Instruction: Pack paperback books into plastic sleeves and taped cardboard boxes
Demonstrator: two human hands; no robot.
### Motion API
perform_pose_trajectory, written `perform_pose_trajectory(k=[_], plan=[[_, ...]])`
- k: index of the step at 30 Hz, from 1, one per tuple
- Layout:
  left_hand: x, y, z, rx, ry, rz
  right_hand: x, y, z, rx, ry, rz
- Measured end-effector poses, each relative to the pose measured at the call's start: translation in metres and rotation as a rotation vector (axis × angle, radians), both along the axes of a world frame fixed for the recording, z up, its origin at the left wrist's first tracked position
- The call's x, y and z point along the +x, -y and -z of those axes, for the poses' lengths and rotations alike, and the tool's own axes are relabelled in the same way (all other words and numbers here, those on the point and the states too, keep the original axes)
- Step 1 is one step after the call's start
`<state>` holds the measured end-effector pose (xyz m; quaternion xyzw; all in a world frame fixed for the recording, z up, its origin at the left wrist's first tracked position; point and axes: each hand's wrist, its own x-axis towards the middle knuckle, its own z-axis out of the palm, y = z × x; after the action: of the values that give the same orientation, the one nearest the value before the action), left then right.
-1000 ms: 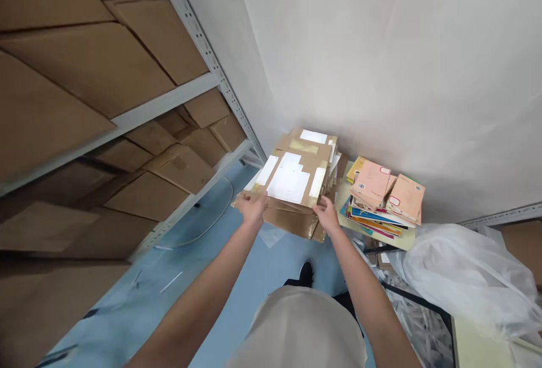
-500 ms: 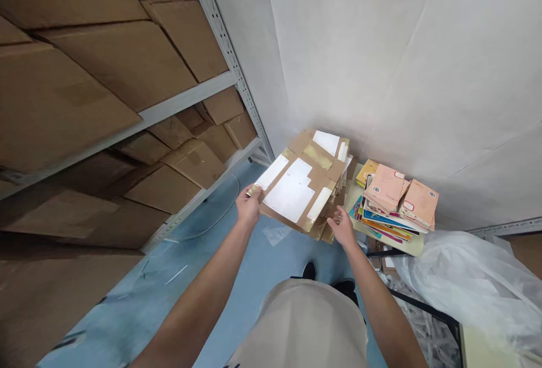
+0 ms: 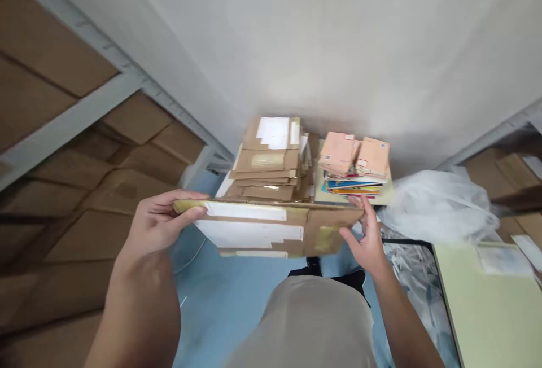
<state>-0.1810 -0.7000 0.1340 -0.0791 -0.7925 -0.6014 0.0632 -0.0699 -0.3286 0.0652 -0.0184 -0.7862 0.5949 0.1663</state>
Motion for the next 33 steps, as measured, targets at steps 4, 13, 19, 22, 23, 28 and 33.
perform_pose_trajectory(k=[4, 13, 19, 22, 23, 28, 33], plan=[[-0.006, -0.105, 0.007, -0.079, -0.026, 0.309, 0.064, -0.064, 0.002, -0.174, 0.102, 0.301], [0.092, -0.414, 0.061, -0.166, -0.170, 0.866, 0.284, -0.209, 0.041, -0.254, 0.000, 0.989], [0.168, -0.571, 0.107, -0.153, 0.299, 0.927, 0.376, -0.247, 0.073, -0.221, -0.067, 1.257], [0.194, -0.622, 0.119, -0.142, 0.501, 0.933, 0.392, -0.259, 0.083, -0.198, -0.086, 1.324], [0.200, -0.635, 0.121, -0.129, 0.512, 0.948, 0.395, -0.263, 0.086, -0.198, -0.098, 1.344], [0.214, -0.681, 0.133, -0.028, 0.413, 1.061, 0.398, -0.284, 0.094, -0.220, -0.146, 1.448], [0.213, -0.714, 0.147, -0.132, 0.344, 1.183, 0.392, -0.299, 0.104, -0.246, -0.106, 1.517]])
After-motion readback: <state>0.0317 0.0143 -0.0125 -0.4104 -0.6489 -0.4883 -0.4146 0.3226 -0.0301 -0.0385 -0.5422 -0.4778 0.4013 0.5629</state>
